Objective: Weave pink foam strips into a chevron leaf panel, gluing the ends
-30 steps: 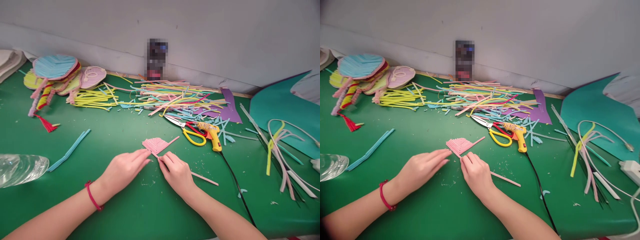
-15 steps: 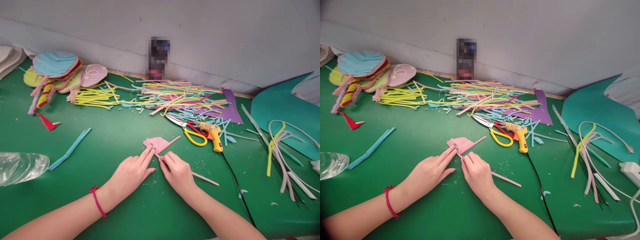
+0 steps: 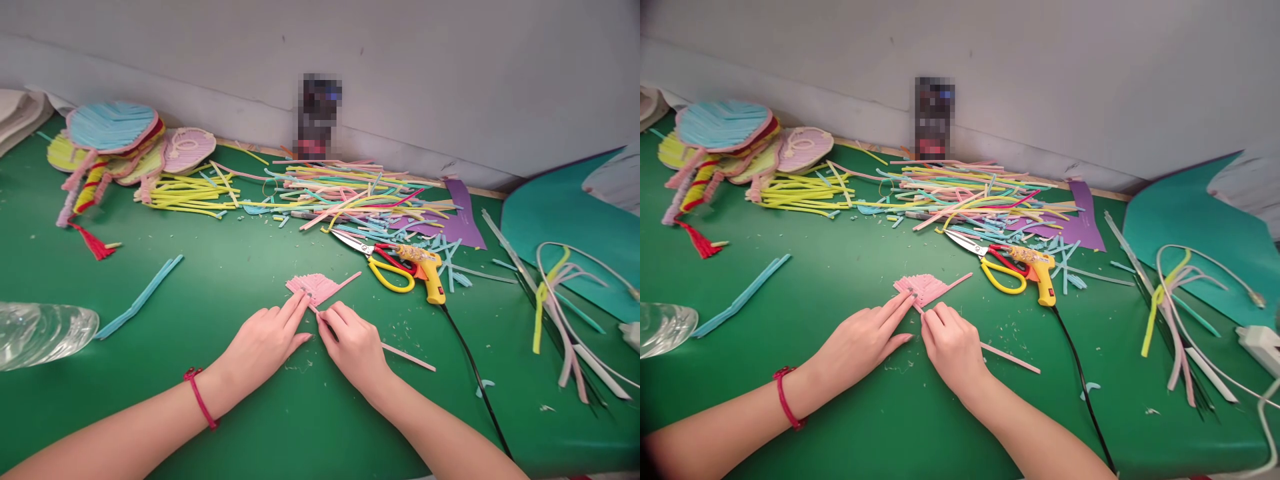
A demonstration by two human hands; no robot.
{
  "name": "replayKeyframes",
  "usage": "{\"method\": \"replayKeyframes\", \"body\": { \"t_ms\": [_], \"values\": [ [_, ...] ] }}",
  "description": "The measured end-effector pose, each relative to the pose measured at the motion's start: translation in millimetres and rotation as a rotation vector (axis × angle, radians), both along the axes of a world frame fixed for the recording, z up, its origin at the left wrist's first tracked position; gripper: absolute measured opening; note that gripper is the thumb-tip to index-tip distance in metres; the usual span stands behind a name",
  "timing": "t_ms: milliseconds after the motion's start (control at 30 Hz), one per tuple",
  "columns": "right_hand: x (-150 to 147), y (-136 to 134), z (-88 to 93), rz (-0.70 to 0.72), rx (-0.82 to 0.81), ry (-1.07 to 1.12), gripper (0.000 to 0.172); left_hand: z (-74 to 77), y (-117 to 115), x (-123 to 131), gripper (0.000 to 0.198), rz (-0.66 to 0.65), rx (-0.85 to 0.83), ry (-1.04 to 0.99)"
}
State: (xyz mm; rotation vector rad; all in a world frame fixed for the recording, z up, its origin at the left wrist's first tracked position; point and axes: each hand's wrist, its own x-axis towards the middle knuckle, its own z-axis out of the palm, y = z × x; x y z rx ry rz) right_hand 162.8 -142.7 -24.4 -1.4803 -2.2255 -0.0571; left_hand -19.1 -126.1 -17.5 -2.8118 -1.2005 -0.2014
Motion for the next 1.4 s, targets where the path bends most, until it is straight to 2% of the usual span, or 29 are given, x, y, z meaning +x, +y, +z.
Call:
{"method": "replayKeyframes", "body": {
  "t_ms": [500, 667, 800, 1133, 1400],
  "values": [
    [-0.7, 1.7, -2.2, -0.013, -0.007, 0.008, 0.028, -4.9, 0.8, -0.9, 0.047, 0.02, -0.01, -0.038],
    [-0.6, 2.0, -1.5, -0.004, -0.032, 0.069, 0.016, -4.4, 1.7, -0.7, 0.047, -0.004, 0.034, -0.021],
    [-0.7, 2.1, -1.2, -0.004, -0.035, 0.079, 0.021, -3.9, 2.1, -0.8, 0.046, -0.005, 0.052, -0.006],
    [-0.3, 2.5, -1.9, -0.007, -0.023, 0.073, 0.023, 0.4, 4.7, 0.0, 0.043, -0.03, 0.074, -0.092],
    [-0.4, 0.9, -2.6, 0.006, -0.037, 0.071, 0.023, 11.1, -3.8, 1.9, 0.033, -0.11, 0.19, -0.159]
  ]
}}
